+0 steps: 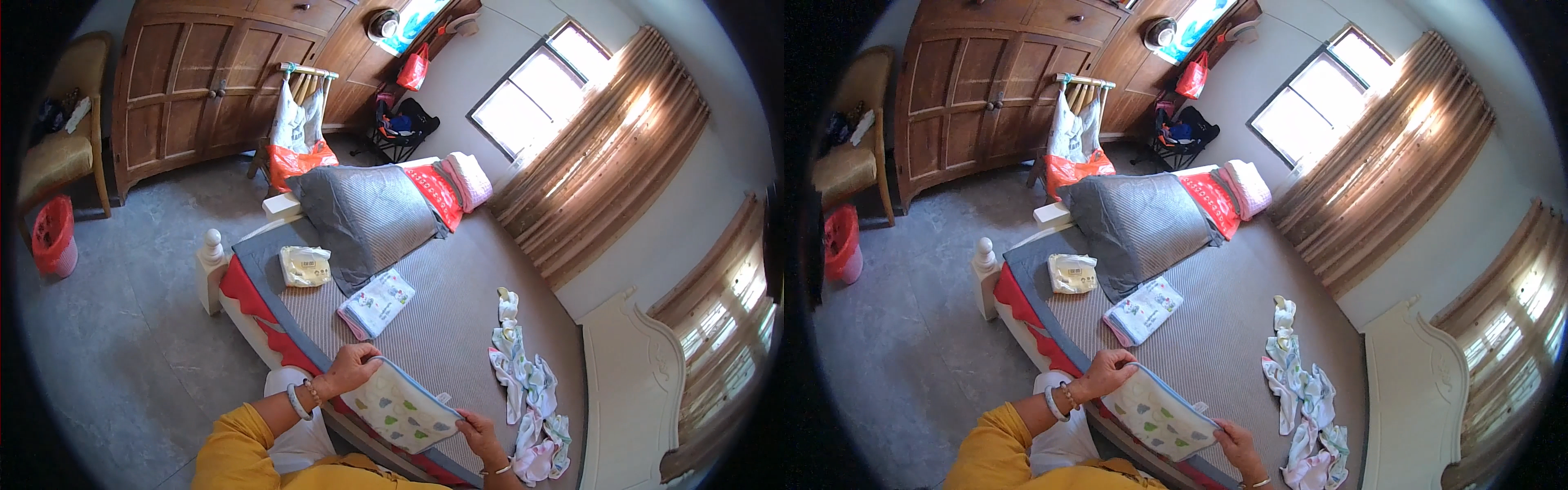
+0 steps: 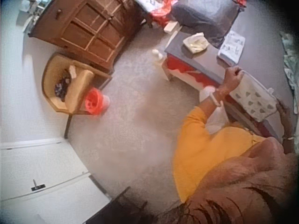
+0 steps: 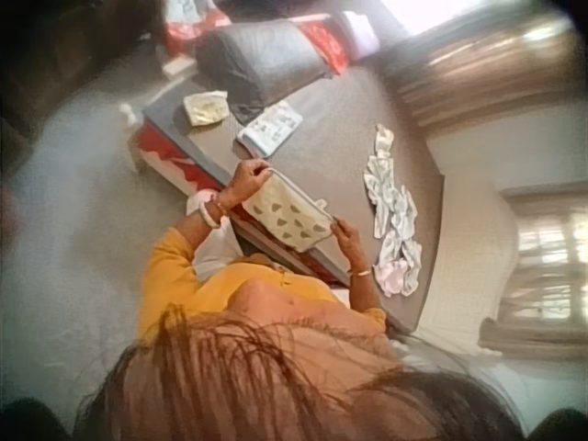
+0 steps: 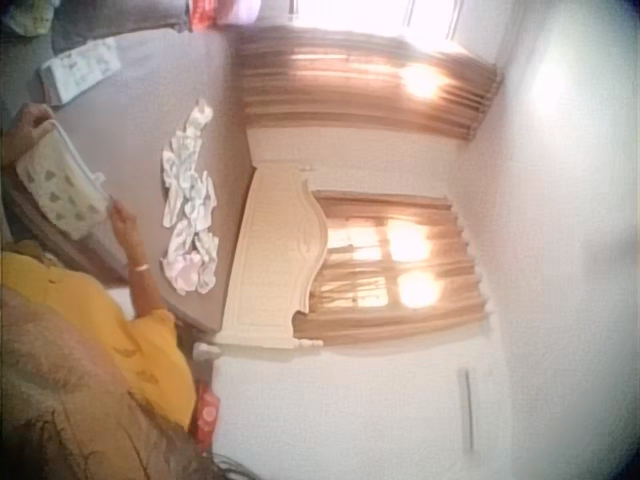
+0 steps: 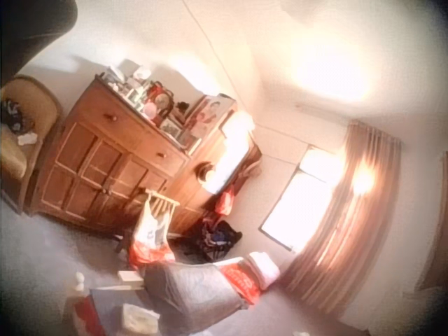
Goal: The person folds items of clothing by hand on a bed, smoothing and stacking them one by one.
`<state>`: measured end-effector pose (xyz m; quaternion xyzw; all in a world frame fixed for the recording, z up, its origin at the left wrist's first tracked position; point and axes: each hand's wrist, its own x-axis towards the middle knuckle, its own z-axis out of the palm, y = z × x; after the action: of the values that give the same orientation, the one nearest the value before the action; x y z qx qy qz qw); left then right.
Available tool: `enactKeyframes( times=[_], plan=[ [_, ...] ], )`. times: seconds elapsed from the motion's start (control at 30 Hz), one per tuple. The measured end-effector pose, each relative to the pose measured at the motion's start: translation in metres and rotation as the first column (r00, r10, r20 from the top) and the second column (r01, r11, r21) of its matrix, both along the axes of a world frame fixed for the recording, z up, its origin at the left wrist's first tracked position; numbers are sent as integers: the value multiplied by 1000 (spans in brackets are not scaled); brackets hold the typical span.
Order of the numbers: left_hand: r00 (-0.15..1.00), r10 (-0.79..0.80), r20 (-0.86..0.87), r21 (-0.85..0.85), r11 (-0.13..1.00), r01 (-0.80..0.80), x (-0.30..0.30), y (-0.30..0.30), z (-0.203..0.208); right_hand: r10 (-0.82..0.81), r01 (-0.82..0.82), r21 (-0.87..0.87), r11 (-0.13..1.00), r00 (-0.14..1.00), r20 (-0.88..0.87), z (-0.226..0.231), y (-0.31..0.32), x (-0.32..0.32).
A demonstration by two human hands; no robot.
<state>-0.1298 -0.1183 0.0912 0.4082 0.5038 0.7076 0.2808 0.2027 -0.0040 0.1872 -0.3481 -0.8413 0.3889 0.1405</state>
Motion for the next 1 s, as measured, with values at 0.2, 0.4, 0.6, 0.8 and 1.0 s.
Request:
enactKeyframes(
  times=[0.2,0.4,0.6,0.8,1.0],
  plan=[
    [1000,-16,20,-42,999,17,-4,3,3,-32,38,157,987,999,-40,-2,19,-11],
    [979,13,-204,207,978,30,14,4,40,9,-2,343,939,1000,-19,22,17,2],
    [963,-241,-121,103,962,254,16,-3,65,-239,166,-264,950,931,-275,24,12,46],
    [902,-381,-203,-139,923,358,53,22,88,-269,244,-116,963,901,-341,18,36,84],
    [747,-614,-256,-480,751,453,80,84,95,-270,278,2,960,933,-237,-7,95,105]
  ],
)
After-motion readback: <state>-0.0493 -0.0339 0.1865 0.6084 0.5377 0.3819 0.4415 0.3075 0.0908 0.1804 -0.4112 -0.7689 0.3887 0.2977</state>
